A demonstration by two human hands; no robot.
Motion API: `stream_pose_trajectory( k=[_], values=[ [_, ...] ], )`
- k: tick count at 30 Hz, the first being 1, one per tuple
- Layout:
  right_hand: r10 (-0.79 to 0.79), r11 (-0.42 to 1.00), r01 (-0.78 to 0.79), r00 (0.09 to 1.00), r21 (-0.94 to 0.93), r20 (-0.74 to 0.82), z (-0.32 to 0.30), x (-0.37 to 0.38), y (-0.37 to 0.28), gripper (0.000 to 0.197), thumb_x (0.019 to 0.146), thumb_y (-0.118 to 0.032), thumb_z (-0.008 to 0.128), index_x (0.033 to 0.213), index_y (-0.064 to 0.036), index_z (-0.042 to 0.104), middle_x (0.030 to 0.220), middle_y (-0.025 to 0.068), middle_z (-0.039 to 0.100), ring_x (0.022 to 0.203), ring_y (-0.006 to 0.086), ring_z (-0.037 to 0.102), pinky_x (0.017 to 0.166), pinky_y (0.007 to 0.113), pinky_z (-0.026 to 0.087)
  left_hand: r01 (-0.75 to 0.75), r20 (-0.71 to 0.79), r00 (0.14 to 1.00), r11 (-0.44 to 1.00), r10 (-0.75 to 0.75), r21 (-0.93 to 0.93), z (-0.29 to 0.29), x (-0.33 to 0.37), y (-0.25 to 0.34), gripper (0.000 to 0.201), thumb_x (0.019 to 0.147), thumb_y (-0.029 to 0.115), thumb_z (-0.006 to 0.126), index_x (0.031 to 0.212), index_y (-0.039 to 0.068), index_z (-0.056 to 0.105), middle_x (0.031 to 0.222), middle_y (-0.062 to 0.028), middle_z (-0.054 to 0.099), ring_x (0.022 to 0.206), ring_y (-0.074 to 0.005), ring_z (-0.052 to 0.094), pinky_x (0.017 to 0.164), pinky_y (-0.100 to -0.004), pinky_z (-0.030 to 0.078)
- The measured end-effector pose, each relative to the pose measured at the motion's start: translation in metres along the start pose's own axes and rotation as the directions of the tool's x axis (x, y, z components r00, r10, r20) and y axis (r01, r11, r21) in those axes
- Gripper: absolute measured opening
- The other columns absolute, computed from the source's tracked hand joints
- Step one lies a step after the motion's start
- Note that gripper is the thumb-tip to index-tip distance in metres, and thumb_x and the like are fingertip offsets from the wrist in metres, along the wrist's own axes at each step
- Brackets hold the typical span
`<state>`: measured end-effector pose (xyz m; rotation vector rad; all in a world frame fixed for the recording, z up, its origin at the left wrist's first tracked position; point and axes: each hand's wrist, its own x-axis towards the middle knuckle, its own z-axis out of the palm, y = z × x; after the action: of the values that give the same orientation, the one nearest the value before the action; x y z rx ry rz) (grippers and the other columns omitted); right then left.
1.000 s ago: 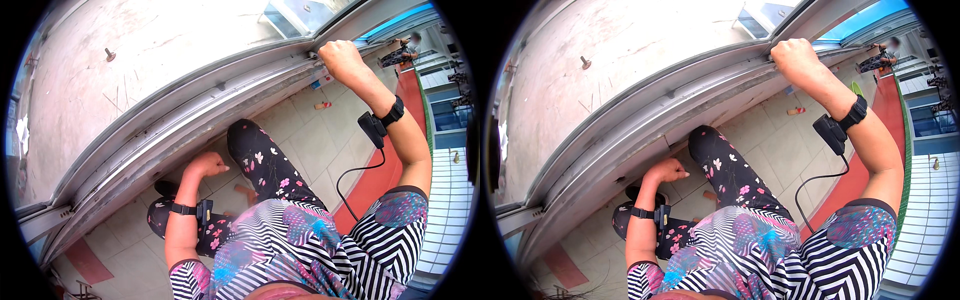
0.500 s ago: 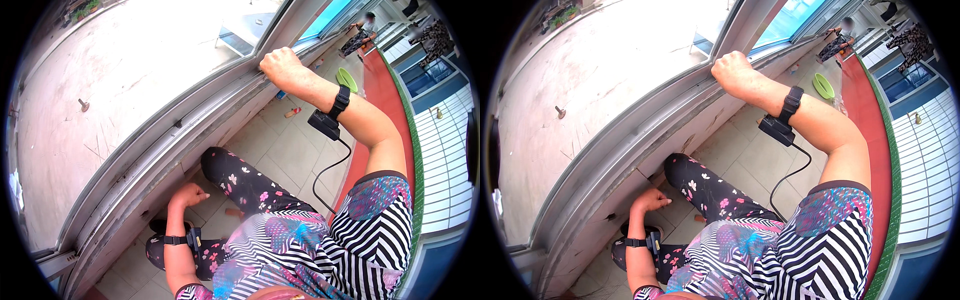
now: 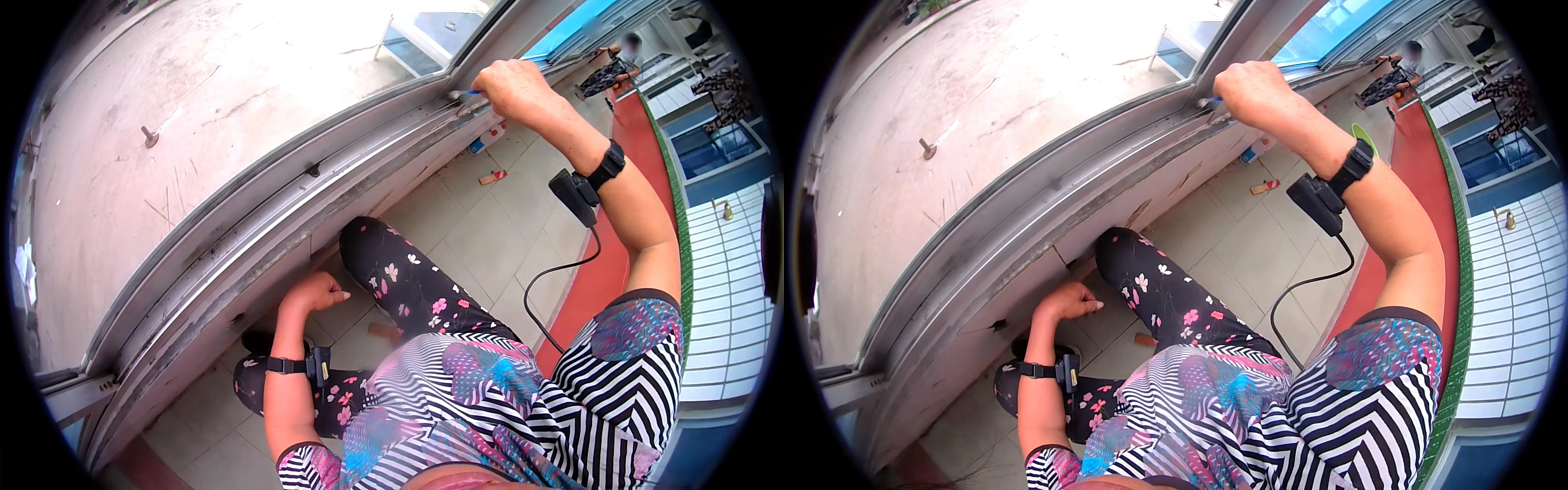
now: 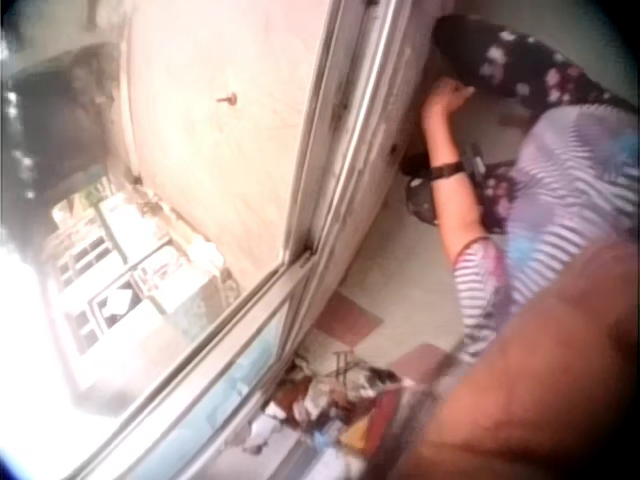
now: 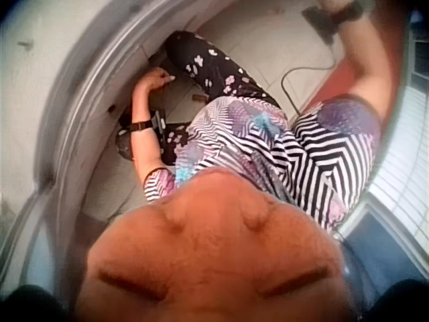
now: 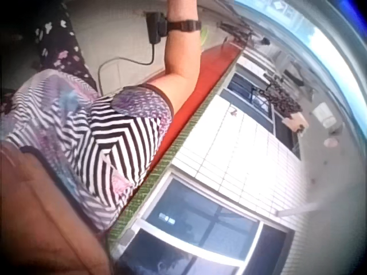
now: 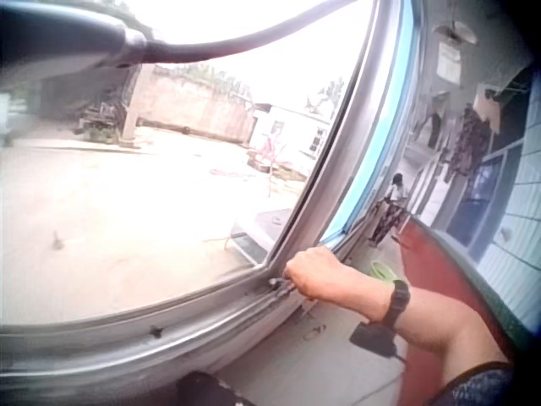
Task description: The person cleans the grooves of a sliding glass door track by brushing out dirt with a small brush and wiping the metal surfaces with a grey cloth.
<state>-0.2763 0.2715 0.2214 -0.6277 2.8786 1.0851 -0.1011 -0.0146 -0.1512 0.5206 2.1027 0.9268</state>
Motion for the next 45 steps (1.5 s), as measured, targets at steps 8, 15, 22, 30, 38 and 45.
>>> stream_pose_trajectory(
  k=[8, 15, 22, 30, 38, 45],
  values=[
    [-0.12, 0.977, 0.095, 0.985, -0.19, -0.124, 0.016, 0.015, -0.009, 0.006, 0.077, -0.004, 0.068, 0.077, -0.0062, 0.074, 0.078, 0.0162, 0.072, 0.079, 0.034, 0.073, 0.069, 0.043, 0.059, -0.07, -0.024, 0.997, 0.998, 0.07, 0.006, 0.001, -0.004, -0.003, 0.042, 0.089, 0.042, 0.07, 0.093, 0.001, 0.075, 0.081, -0.0189, 0.072, 0.075, -0.0313, 0.068, 0.073, -0.0427, 0.053],
    [-0.042, 0.998, 0.041, 0.999, -0.042, -0.019, 0.022, 0.019, 0.001, 0.013, 0.081, -0.007, 0.065, 0.086, -0.0076, 0.077, 0.086, 0.0155, 0.074, 0.085, 0.0338, 0.073, 0.075, 0.044, 0.058, -0.058, -0.018, 0.998, 0.998, 0.057, -0.024, 0.001, 0.0, -0.001, 0.041, 0.086, 0.041, 0.072, 0.093, 0.001, 0.075, 0.082, -0.0225, 0.07, 0.076, -0.0375, 0.068, 0.074, -0.0442, 0.053],
    [0.008, 0.987, -0.011, 1.0, 0.16, 0.024, -0.005, 0.002, 0.02, 0.025, 0.088, -0.009, 0.062, 0.106, -0.0138, 0.078, 0.096, 0.0155, 0.074, 0.095, 0.0347, 0.07, 0.085, 0.044, 0.056, -0.066, -0.04, 0.997, 0.997, 0.065, -0.031, 0.002, 0.001, -0.003, 0.041, 0.085, 0.042, 0.072, 0.09, 0.001, 0.075, 0.081, -0.0231, 0.07, 0.075, -0.0376, 0.068, 0.074, -0.0444, 0.053],
    [-0.024, 0.989, 0.021, 1.0, -0.144, -0.017, -0.014, 0.005, 0.008, 0.015, 0.08, -0.005, 0.066, 0.086, -0.011, 0.078, 0.086, 0.0137, 0.074, 0.089, 0.033, 0.073, 0.078, 0.042, 0.058, -0.025, -0.008, 1.0, 1.0, 0.025, -0.012, -0.004, -0.002, 0.007, 0.04, 0.085, 0.042, 0.072, 0.087, 0.002, 0.075, 0.078, -0.02, 0.069, 0.072, -0.0353, 0.067, 0.072, -0.0444, 0.052],
    [-0.131, 0.933, 0.143, 0.99, -0.33, 0.057, -0.012, 0.027, -0.025, 0.012, 0.081, -0.01, 0.068, 0.086, -0.0094, 0.078, 0.089, 0.01, 0.076, 0.09, 0.0266, 0.075, 0.076, 0.037, 0.059, -0.036, 0.009, 0.999, 0.999, 0.036, 0.017, -0.003, 0.0, 0.005, 0.04, 0.086, 0.043, 0.072, 0.086, 0.003, 0.075, 0.078, -0.0194, 0.07, 0.072, -0.0345, 0.067, 0.071, -0.0443, 0.052],
    [-0.289, 0.884, 0.316, 0.949, -0.346, 0.126, -0.009, 0.046, -0.052, 0.008, 0.079, -0.007, 0.069, 0.078, -0.0066, 0.077, 0.082, 0.0131, 0.074, 0.086, 0.0257, 0.075, 0.072, 0.035, 0.059, -0.041, 0.015, 0.999, 0.998, 0.04, 0.052, -0.005, -0.001, 0.011, 0.043, 0.089, 0.044, 0.068, 0.09, 0.002, 0.074, 0.075, -0.0178, 0.069, 0.069, -0.0313, 0.066, 0.069, -0.0432, 0.052]
  ],
)
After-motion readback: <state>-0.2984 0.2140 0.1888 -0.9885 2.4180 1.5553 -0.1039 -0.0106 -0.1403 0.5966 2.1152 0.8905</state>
